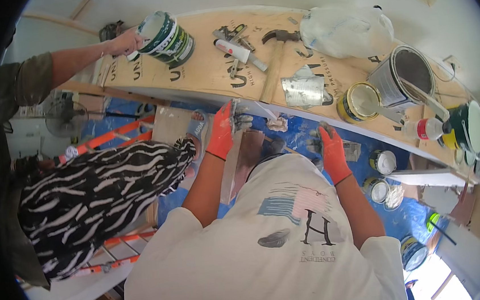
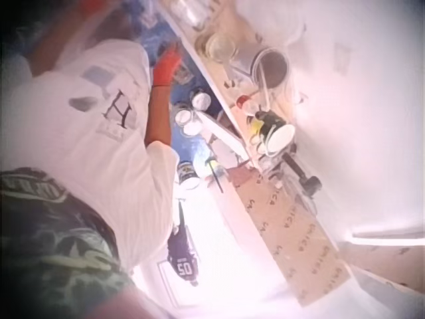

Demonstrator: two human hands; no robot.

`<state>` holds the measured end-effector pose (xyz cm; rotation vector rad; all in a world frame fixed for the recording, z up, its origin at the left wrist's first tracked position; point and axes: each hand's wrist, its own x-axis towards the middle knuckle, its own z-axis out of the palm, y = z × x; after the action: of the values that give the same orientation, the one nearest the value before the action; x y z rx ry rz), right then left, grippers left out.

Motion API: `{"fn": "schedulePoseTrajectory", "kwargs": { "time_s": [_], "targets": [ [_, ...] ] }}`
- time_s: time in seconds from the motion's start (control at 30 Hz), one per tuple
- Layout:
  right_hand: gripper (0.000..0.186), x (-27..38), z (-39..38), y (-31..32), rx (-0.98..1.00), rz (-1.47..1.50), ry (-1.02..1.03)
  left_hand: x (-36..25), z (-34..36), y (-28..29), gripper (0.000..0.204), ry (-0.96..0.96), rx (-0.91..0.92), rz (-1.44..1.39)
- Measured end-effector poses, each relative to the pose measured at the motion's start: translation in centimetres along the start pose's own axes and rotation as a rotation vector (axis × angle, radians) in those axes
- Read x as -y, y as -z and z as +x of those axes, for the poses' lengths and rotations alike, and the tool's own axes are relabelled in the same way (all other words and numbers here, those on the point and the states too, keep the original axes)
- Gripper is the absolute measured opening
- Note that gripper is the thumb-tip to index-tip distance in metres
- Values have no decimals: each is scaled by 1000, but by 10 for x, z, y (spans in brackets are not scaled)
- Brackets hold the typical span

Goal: The person mixes a white substance in a small container and then uses a metal scraper to apply and spread it onto a flat board on the floor.

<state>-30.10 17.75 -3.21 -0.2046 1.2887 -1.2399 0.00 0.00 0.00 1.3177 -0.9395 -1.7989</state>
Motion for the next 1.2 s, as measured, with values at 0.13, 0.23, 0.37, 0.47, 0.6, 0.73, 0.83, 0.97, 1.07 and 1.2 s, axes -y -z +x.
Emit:
{"fn": "schedulePoseTrajectory", "kwargs": {
  "time_s": [0.13, 0.23, 0.37, 0.47, 0.6, 0.73, 0.83, 0.97, 1.07, 1.2],
  "targets": [
    [43, 13, -7, 33, 57, -213, -28, 16, -32, -17, 46, 51, -120, -143],
    [40, 14, -15, 22, 104, -327, -18, 9, -53, -7, 44, 56, -179, -183],
    [38, 42, -5, 0, 200, -506, 39, 8, -40, 0, 43, -16, -242, -303],
    [38, 71, 11, -34, 286, -637, 125, -7, -11, 22, 44, -55, -251, -318],
    [42, 99, 35, -104, 347, -576, 168, -43, 51, 64, 48, -105, -334, -294],
    [52, 132, 89, -207, 334, -768, 497, -71, 109, 102, 51, -215, -449, -348],
    [60, 156, 133, -289, 391, -798, 594, -87, 137, 129, 53, -240, -498, -390],
    [87, 169, 203, -404, 347, -909, 480, -94, 150, 152, 53, -247, -539, -396],
    [89, 167, 244, -468, 294, -1004, 515, -90, 149, 160, 53, -248, -572, -423],
    [83, 162, 284, -504, 295, -1043, 504, -77, 145, 167, 52, -204, -598, -430]
  ]
}}
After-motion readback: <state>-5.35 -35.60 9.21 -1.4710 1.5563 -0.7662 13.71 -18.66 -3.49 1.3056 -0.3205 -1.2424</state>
